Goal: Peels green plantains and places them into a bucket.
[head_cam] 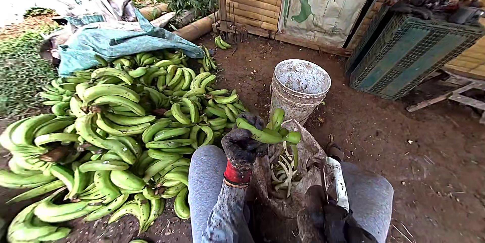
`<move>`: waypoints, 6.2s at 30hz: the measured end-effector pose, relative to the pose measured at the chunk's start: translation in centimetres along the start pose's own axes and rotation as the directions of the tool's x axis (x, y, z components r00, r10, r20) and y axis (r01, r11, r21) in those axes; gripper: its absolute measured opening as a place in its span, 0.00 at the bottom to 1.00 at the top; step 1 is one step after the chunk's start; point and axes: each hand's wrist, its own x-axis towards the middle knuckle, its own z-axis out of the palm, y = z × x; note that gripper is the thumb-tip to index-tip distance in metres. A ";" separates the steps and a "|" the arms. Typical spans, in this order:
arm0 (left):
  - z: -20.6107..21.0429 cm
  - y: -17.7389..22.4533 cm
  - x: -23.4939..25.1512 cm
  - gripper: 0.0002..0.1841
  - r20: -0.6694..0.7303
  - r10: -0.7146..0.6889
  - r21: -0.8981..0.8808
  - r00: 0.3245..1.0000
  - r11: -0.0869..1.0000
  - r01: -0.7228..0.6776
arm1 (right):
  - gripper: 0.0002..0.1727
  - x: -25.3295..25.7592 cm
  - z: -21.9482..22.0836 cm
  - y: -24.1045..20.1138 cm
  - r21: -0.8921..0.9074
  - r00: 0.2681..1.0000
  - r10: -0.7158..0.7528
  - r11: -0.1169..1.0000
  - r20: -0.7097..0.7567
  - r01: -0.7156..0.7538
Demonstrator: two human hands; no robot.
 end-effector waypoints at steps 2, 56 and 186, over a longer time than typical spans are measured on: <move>-0.6 0.3 0.1 0.09 0.033 -0.080 -0.021 0.996 0.996 0.081 | 0.14 1.7 -3.5 -3.3 -0.575 0.977 -0.138 0.818 -0.165 0.019; -21.6 -14.3 -6.9 0.18 -0.930 -0.026 0.363 0.367 -0.216 0.906 | 0.26 0.6 -35.6 3.2 -0.283 0.293 -0.025 -0.181 -0.956 -0.942; -13.7 -7.7 0.7 0.21 -0.631 -0.337 0.105 0.698 0.855 0.508 | 0.21 7.3 -24.8 -5.4 -0.824 0.900 0.015 -0.410 -0.435 -0.392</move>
